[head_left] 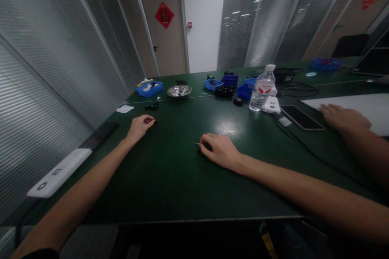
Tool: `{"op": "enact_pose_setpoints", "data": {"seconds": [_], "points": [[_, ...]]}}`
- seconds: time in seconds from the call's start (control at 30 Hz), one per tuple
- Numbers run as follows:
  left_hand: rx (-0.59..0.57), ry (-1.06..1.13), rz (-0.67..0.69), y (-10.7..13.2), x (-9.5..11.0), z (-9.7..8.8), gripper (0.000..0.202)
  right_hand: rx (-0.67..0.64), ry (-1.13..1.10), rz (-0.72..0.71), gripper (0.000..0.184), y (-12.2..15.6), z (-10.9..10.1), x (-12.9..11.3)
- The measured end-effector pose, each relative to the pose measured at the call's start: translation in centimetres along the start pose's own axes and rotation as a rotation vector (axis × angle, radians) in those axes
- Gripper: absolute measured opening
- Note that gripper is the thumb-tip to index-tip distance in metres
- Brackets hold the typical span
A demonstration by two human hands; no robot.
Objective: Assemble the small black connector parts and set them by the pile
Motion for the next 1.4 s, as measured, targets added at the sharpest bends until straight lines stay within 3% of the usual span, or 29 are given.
{"op": "enact_pose_setpoints", "data": {"seconds": [0.2, 0.33, 0.47, 0.97, 1.23, 1.4], "points": [[0.134, -0.128, -0.170, -0.3, -5.8, -2.9, 0.031, -0.002, -0.003, 0.006, 0.020, 0.0, 0.0, 0.1], [0.222, -0.174, -0.258, 0.1, -7.8, -4.5, 0.029, -0.012, -0.010, 0.004, 0.020, 0.0, 0.0, 0.0], [0.261, -0.224, -0.311, 0.4, -8.0, -4.9, 0.028, -0.001, 0.002, 0.001, 0.020, 0.0, 0.0, 0.0], [0.195, -0.186, -0.470, 0.4, -8.7, -5.8, 0.028, -0.007, 0.014, 0.006, 0.020, -0.1, -0.1, 0.0], [0.179, -0.231, -0.376, 0.6, -7.9, -5.9, 0.026, -0.016, 0.003, 0.015, 0.019, 0.0, -0.1, -0.1], [0.149, -0.226, -0.391, 0.5, -7.9, -6.1, 0.026, -0.011, 0.004, 0.007, 0.020, 0.0, 0.1, 0.1]]}}
Point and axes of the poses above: each hand's wrist, its own y-axis away from the middle knuckle, its own z-axis out of the palm, x = y × z, the point moved 3 cm from there along -y, towards the middle knuckle, and after that the axes turned 1 degree about x, right-handed, at the moved point
